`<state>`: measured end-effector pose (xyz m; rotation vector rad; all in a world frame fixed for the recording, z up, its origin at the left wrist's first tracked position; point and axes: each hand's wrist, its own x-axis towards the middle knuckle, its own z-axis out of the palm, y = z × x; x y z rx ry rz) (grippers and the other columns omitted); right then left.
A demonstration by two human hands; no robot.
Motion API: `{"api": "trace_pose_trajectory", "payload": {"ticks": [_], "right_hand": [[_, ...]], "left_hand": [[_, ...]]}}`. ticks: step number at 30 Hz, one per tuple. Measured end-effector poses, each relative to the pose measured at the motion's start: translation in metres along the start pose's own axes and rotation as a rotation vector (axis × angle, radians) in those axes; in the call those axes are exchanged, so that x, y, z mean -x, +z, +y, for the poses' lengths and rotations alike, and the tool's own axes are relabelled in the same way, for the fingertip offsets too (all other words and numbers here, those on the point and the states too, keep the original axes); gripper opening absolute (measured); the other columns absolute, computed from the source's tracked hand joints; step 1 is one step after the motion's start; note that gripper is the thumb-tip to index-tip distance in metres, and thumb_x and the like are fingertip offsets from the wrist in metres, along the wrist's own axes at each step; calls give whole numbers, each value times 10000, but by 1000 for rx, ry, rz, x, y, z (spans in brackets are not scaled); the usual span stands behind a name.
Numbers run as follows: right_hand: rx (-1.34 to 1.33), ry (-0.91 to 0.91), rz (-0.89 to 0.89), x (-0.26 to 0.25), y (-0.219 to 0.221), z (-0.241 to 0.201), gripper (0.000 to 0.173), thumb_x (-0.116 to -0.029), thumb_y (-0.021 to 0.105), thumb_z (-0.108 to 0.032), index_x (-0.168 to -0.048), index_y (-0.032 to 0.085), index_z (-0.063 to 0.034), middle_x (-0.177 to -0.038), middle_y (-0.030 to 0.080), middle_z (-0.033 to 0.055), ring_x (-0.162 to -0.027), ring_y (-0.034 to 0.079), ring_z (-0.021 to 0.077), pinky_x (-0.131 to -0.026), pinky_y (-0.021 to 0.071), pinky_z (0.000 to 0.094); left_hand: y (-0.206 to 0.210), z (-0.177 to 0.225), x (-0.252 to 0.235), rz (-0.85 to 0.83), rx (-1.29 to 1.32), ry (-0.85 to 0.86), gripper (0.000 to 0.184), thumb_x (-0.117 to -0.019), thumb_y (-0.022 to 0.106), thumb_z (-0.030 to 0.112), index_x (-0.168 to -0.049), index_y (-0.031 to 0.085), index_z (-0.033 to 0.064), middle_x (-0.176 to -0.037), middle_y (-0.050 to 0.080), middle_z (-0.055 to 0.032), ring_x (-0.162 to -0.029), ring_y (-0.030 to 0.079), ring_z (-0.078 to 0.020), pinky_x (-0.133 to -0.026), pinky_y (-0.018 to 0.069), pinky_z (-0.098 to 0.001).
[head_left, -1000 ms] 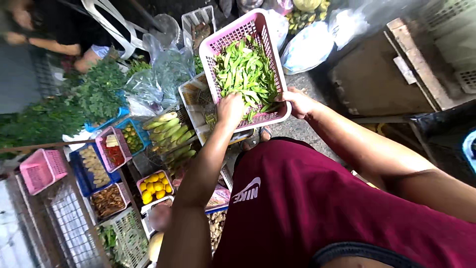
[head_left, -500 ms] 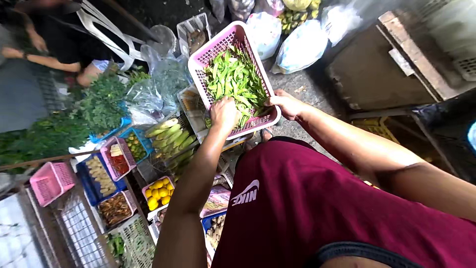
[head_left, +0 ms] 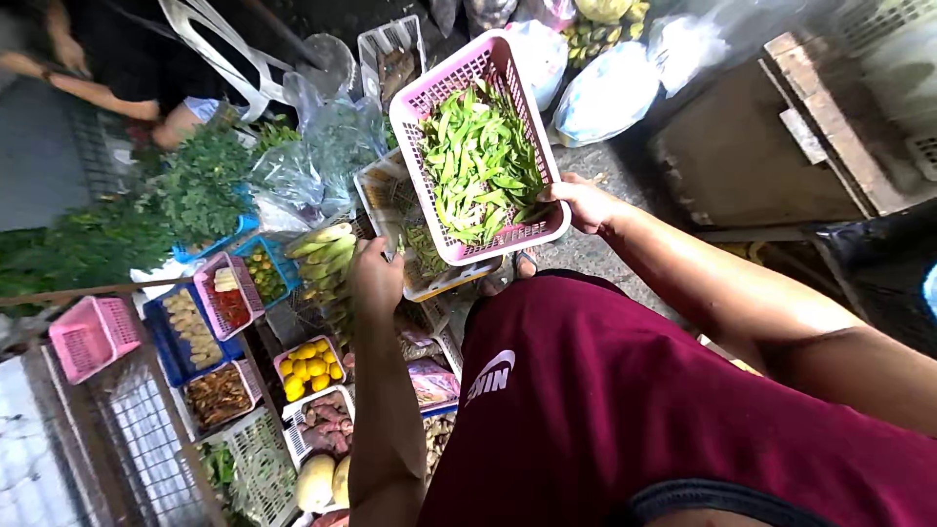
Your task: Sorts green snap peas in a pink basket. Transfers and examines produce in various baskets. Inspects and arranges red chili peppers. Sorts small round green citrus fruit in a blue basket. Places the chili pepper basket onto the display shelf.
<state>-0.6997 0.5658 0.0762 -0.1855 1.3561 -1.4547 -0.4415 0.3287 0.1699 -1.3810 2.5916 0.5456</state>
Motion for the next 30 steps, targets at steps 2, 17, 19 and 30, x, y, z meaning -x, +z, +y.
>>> {"api": "trace_pose_trajectory", "payload": {"ticks": [2,17,19,30], "right_hand": [[6,-10,-7,0,-1,0,307,-838,618,-247,-1083,658,-66,-914,737,74,-819,731,174,-746,632,397],[26,-54,7,11,26,1,370,-796,653,-243,-1108,668,-45,-933,740,96,-828,733,183,-749,630,406],[20,-54,9,10,26,5,373,-801,652,-242,-1120,671,-52,-941,740,96,-829,732,183,-748,630,404],[-89,-22,11,9,10,8,323,-852,611,-253,-1113,643,-66,-944,732,73,-842,727,170,-764,629,395]], "left_hand": [[2,12,5,47,13,102,255,-961,693,138,-1203,721,64,-1202,678,-165,-1018,688,-322,-896,569,-560],[63,134,-36,-284,-338,160,294,-955,645,322,-1016,721,45,-1083,725,-158,-1056,698,-354,-848,568,-585],[67,134,-41,-321,-353,165,320,-925,661,359,-1001,723,54,-1041,728,-163,-1019,705,-364,-809,569,-605],[40,78,-48,-181,1013,233,60,-963,586,32,-943,643,33,-837,700,-60,-664,618,-113,-587,510,-268]]}}
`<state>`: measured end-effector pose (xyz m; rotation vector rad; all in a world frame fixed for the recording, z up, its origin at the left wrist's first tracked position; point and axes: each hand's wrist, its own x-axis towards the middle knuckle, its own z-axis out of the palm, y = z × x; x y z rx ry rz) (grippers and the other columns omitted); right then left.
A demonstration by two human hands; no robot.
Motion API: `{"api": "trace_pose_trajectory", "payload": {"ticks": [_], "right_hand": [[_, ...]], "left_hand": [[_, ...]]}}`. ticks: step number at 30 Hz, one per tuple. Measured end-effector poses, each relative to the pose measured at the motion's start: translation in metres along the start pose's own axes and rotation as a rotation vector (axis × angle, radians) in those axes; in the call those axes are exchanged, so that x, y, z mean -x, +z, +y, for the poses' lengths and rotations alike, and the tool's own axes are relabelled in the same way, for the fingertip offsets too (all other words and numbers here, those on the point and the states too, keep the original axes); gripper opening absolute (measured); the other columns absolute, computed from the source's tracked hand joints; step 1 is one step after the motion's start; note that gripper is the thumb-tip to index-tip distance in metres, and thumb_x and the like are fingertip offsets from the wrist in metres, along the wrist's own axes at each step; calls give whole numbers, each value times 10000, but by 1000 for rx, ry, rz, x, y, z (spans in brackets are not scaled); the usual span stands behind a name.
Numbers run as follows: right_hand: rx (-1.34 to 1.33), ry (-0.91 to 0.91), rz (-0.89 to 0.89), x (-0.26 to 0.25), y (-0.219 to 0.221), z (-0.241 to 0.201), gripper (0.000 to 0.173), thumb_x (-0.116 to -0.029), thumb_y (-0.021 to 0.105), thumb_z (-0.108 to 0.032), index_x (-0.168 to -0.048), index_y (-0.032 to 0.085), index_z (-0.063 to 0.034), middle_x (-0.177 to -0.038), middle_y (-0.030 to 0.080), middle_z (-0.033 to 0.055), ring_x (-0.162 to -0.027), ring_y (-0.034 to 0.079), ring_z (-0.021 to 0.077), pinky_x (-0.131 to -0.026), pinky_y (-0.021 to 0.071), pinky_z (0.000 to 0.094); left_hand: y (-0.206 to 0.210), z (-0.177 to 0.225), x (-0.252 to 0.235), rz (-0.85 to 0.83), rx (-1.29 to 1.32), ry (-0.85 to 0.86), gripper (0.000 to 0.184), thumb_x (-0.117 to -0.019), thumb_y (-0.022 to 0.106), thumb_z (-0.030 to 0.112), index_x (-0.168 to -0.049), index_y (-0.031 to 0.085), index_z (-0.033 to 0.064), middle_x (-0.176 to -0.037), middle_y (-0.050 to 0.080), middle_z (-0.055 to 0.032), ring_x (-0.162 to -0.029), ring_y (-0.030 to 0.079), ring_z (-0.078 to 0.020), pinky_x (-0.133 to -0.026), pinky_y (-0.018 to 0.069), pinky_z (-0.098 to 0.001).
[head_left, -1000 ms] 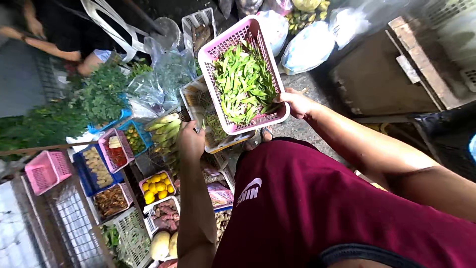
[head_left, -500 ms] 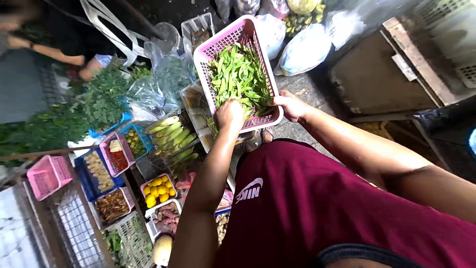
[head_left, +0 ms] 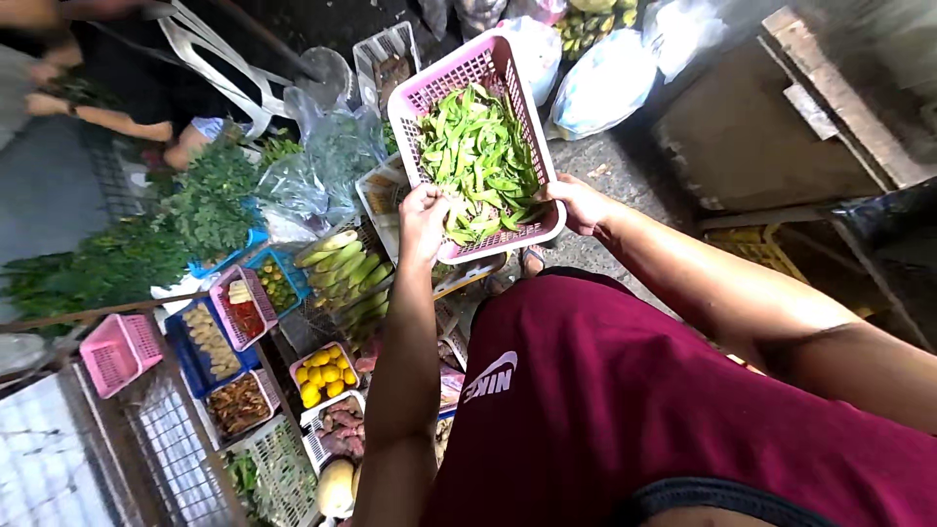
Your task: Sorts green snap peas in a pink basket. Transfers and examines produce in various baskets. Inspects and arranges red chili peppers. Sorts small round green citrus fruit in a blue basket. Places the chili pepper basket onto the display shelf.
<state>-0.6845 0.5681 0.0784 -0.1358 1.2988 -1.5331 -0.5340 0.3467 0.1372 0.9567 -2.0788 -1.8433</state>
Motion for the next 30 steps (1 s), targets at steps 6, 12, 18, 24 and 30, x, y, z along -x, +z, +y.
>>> {"api": "trace_pose_trajectory", "payload": {"ticks": [6,12,18,24,30], "right_hand": [[15,4,-15,-2,-1,-3,304,-859,605,-231,-1111,653,-67,-953,733,71,-857,726,169,-778,626,391],[26,10,-25,-5,1,-3,312,-854,618,-243,-1098,652,-51,-958,733,93,-868,728,184,-787,625,402],[15,11,-18,-1,3,-4,330,-848,618,-218,-1128,636,-43,-967,732,99,-866,730,188,-780,628,400],[35,-3,-18,-1,4,-3,290,-840,626,-224,-1072,656,-53,-929,734,86,-840,729,177,-765,627,395],[58,25,-18,1,2,-3,346,-849,620,-251,-1136,651,-61,-941,733,78,-834,727,170,-753,627,392]], "left_hand": [[24,6,-5,15,-3,-185,177,-999,475,101,-984,651,94,-755,558,12,-556,452,-64,-485,374,-216],[55,14,-8,-168,-842,-123,290,-978,589,163,-1242,702,124,-885,704,-93,-845,688,-263,-802,568,-523],[44,28,-15,-9,-983,-198,331,-1002,630,321,-1245,701,109,-1013,734,-144,-972,711,-320,-883,564,-562],[33,9,-22,-16,-710,-139,227,-988,668,247,-1078,713,45,-876,719,-108,-798,700,-233,-766,592,-467],[1,14,-8,-51,-66,-100,241,-1034,412,153,-886,599,113,-642,487,55,-499,409,-44,-468,361,-211]]}}
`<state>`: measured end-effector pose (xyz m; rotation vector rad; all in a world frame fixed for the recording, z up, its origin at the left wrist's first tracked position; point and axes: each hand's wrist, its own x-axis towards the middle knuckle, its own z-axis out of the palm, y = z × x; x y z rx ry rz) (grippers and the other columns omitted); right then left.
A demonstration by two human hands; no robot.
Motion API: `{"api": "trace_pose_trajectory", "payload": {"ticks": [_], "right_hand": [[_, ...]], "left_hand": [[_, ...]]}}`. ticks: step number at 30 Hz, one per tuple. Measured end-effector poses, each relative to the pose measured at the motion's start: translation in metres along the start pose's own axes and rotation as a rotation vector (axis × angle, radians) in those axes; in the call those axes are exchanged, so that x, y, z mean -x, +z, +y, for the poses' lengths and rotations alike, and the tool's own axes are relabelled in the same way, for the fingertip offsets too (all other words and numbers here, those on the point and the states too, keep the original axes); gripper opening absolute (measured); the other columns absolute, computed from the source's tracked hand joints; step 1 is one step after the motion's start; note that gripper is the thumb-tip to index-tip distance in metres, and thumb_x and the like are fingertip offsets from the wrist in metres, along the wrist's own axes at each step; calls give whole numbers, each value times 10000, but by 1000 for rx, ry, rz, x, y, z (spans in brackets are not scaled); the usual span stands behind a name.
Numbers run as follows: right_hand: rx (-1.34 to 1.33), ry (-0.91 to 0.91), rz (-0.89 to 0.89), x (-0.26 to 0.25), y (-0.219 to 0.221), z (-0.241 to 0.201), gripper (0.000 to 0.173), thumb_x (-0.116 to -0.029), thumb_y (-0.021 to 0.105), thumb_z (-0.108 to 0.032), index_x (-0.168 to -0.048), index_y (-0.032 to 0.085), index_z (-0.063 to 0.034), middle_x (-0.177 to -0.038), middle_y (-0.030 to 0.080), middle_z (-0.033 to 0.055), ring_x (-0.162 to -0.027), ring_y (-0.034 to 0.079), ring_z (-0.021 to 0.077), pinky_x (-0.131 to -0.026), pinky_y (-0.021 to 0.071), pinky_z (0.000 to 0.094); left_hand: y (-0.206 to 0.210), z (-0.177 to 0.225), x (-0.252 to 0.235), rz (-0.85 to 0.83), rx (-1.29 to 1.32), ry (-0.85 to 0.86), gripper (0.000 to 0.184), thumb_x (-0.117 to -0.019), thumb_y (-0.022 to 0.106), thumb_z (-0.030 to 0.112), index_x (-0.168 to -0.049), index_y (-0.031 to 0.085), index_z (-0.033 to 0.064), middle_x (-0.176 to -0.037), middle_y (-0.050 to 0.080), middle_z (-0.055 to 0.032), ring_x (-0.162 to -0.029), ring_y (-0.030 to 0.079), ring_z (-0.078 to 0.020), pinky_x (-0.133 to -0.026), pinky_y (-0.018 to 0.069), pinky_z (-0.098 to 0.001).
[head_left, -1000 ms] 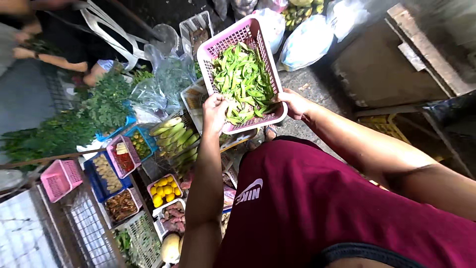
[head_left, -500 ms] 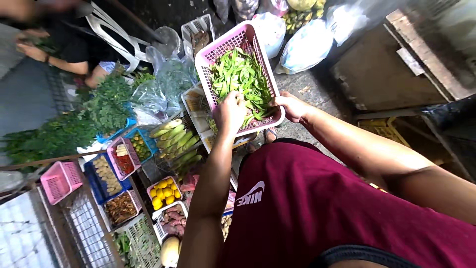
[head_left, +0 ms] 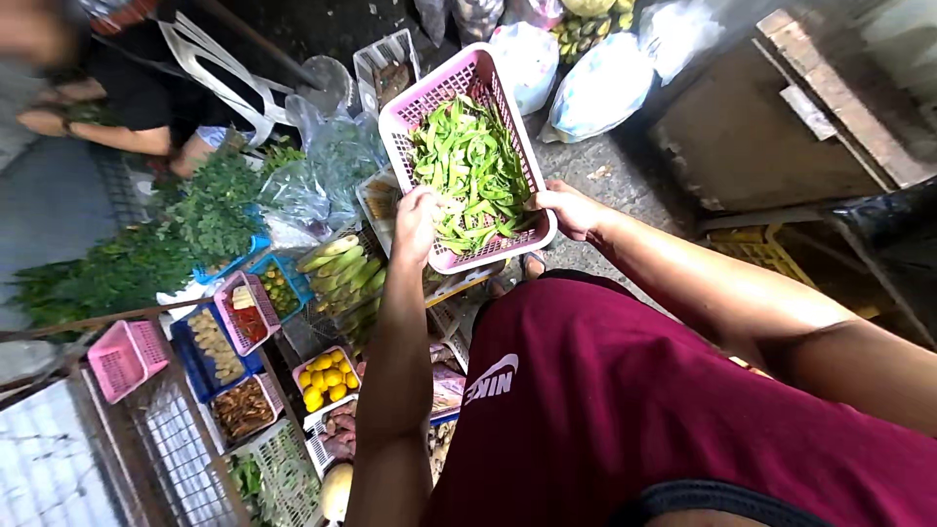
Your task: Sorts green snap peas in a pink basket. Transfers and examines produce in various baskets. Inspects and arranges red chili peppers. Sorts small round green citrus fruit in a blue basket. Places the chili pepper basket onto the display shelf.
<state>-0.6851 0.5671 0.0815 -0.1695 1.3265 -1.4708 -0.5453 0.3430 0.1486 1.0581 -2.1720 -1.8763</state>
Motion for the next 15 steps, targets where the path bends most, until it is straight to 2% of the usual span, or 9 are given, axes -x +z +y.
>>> {"api": "trace_pose_trajectory", "payload": {"ticks": [1,3,5,7,9,11,13,15], "right_hand": [[-2,4,0,0,1,-1,349,-847,625,-249,-1136,648,-55,-942,732,83,-834,727,174,-754,627,393],[5,15,3,-1,2,-2,351,-841,634,-246,-1129,642,-45,-947,729,95,-839,727,185,-760,627,400],[15,14,-3,-2,3,-2,342,-835,638,-246,-1110,642,-43,-940,728,97,-837,726,188,-756,627,400],[21,12,-13,-2,6,-1,334,-830,640,-251,-1093,652,-46,-929,731,96,-834,728,188,-752,627,401],[32,-2,-8,-3,6,-2,337,-816,656,-264,-1077,662,-51,-915,731,95,-824,729,190,-745,626,404],[49,-4,-3,-2,7,0,351,-817,664,-280,-1088,666,-57,-928,733,90,-835,728,184,-759,625,403],[44,0,-1,-3,6,1,363,-822,652,-275,-1113,655,-58,-939,730,88,-839,726,181,-760,623,399],[24,-2,2,-2,4,2,358,-831,637,-254,-1127,652,-53,-952,730,92,-847,725,182,-765,624,400]], "left_hand": [[0,2,0,-25,-149,-18,237,-1052,439,156,-904,608,79,-681,509,20,-546,443,-77,-519,398,-252],[9,9,-2,-30,-532,-80,279,-1060,559,255,-944,664,24,-803,622,-106,-728,603,-226,-706,517,-444],[23,15,-7,-52,-851,-162,302,-1051,559,296,-1065,687,24,-972,700,-188,-952,688,-351,-868,538,-589],[35,7,-11,-88,-1050,-189,303,-1041,540,289,-1192,687,71,-1094,722,-191,-1074,692,-382,-919,537,-623],[45,-2,-16,-111,-1168,-175,313,-1018,566,295,-1228,683,94,-1097,726,-182,-1076,694,-390,-884,555,-623],[48,-9,-15,-113,-1196,-144,278,-1006,584,292,-1187,702,117,-1071,735,-164,-1061,700,-380,-866,560,-618],[43,-9,-14,-109,-1114,-116,270,-1019,585,299,-1175,720,126,-1067,740,-145,-1054,704,-352,-890,555,-604],[30,-1,-6,-63,-876,-79,259,-1028,610,271,-1135,714,59,-1026,730,-157,-982,705,-315,-901,554,-566]]}}
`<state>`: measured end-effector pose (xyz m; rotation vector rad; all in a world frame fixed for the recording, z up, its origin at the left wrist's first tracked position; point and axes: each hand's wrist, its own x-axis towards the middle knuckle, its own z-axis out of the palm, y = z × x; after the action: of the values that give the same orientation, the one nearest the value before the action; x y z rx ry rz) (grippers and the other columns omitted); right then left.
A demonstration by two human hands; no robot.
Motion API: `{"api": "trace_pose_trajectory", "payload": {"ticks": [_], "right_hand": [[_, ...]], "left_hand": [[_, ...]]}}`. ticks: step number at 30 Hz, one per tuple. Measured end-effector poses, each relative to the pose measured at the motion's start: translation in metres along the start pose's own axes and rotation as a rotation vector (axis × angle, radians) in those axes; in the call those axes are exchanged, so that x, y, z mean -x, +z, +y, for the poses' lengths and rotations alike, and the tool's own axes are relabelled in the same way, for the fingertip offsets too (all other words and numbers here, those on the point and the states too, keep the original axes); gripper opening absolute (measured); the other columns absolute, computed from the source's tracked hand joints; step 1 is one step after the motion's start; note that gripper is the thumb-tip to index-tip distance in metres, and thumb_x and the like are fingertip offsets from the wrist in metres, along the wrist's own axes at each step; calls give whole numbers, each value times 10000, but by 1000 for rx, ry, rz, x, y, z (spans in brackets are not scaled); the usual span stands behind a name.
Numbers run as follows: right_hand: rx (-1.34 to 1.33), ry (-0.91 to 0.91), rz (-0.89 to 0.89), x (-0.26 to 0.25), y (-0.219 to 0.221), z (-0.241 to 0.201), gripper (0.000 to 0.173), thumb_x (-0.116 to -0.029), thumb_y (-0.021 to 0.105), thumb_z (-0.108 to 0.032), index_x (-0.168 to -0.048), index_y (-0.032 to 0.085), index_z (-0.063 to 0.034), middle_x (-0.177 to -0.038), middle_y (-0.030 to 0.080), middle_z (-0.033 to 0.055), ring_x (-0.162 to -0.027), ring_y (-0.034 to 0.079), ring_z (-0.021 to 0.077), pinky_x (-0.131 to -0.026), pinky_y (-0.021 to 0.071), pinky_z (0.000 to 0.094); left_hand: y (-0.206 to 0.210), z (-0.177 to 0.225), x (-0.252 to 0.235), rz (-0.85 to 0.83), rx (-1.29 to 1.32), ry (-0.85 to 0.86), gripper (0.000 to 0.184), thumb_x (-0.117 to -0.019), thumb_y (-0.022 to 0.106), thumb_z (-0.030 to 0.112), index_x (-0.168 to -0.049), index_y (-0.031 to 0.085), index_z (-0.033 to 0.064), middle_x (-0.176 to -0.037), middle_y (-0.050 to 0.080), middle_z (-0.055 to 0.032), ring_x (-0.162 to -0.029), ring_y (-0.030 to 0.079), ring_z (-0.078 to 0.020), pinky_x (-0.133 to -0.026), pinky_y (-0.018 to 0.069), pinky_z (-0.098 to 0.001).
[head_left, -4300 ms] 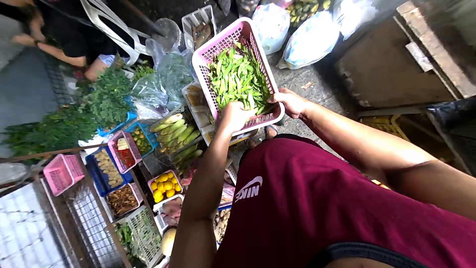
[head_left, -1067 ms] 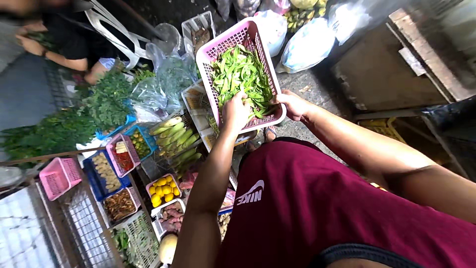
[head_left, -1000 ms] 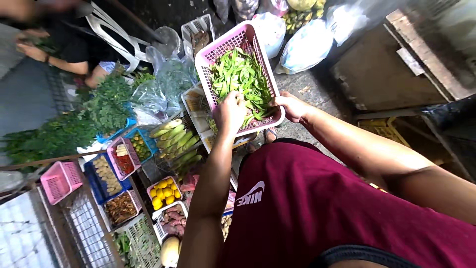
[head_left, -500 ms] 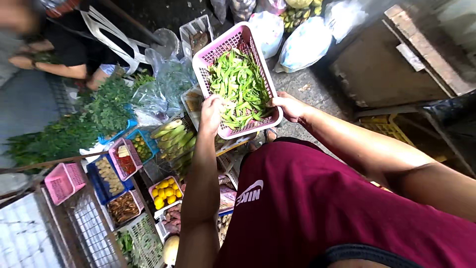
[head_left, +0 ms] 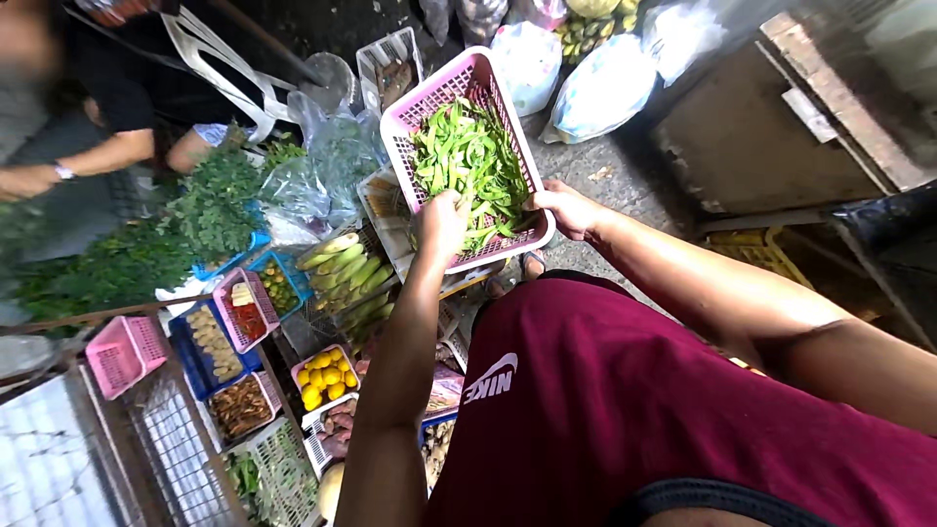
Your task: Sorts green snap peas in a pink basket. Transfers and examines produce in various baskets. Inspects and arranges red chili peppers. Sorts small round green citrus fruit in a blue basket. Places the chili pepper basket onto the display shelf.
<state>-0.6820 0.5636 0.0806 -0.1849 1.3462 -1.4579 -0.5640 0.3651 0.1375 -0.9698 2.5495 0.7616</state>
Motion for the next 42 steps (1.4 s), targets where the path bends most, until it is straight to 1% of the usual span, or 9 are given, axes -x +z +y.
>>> {"api": "trace_pose_trajectory", "payload": {"ticks": [4,8,10,13,16,20,26,32,42], "right_hand": [[-36,1,4,3,-5,1,346,-841,627,-250,-1127,647,-57,-951,733,86,-845,728,175,-765,627,387],[-41,-8,14,5,-10,-1,328,-850,610,-243,-1119,644,-57,-942,736,85,-834,730,178,-757,629,391],[-47,-14,17,6,-12,-2,319,-851,609,-232,-1119,641,-62,-939,734,79,-835,729,173,-759,628,387],[-49,-20,34,4,-12,-4,292,-854,602,-214,-1096,631,-53,-928,723,84,-830,723,178,-754,626,393],[-50,-21,40,2,-12,-4,296,-845,612,-223,-1086,633,-53,-922,726,82,-822,724,177,-748,626,390],[-45,-18,25,1,-4,-5,301,-839,616,-233,-1093,637,-73,-922,729,61,-824,725,159,-750,628,377],[-37,4,-120,2,-5,-11,373,-854,644,-339,-1122,637,-80,-946,745,70,-853,738,170,-779,635,390],[18,19,-117,6,-2,-16,340,-841,623,-295,-1092,645,-68,-920,737,65,-826,726,154,-766,627,376],[52,63,-102,8,-9,-18,378,-847,636,-346,-1096,665,-63,-914,739,79,-822,731,169,-754,628,381]], "left_hand": [[-38,-26,38,307,403,80,191,-1000,665,211,-1061,712,36,-936,729,-81,-826,701,-145,-790,599,-379],[-55,-66,78,489,368,-30,221,-1029,631,301,-1032,696,89,-863,673,-79,-703,627,-190,-662,544,-435],[-50,-83,81,465,196,-140,254,-1040,616,313,-1066,698,74,-904,692,-136,-784,665,-274,-724,544,-534],[-42,-99,78,307,-33,-225,438,-1046,590,348,-1436,597,148,-1278,643,-205,-1101,652,-400,-936,504,-662],[-40,-76,80,403,23,-117,313,-1023,630,272,-1266,683,81,-1240,650,-186,-1068,665,-345,-906,552,-568],[-16,-18,64,152,181,217,191,-968,700,159,-1115,737,42,-1168,703,-131,-1006,706,-234,-902,603,-444],[33,24,1,58,-349,596,725,-840,771,573,-1466,569,266,-1643,374,-83,-1538,294,-324,-1234,257,-569],[32,20,-15,191,-255,579,371,-874,760,322,-1178,719,112,-1182,676,-127,-1116,653,-326,-937,556,-505],[-52,17,-21,294,-192,158,275,-958,649,204,-1203,692,86,-1248,674,-120,-1152,658,-305,-970,529,-551]]}}
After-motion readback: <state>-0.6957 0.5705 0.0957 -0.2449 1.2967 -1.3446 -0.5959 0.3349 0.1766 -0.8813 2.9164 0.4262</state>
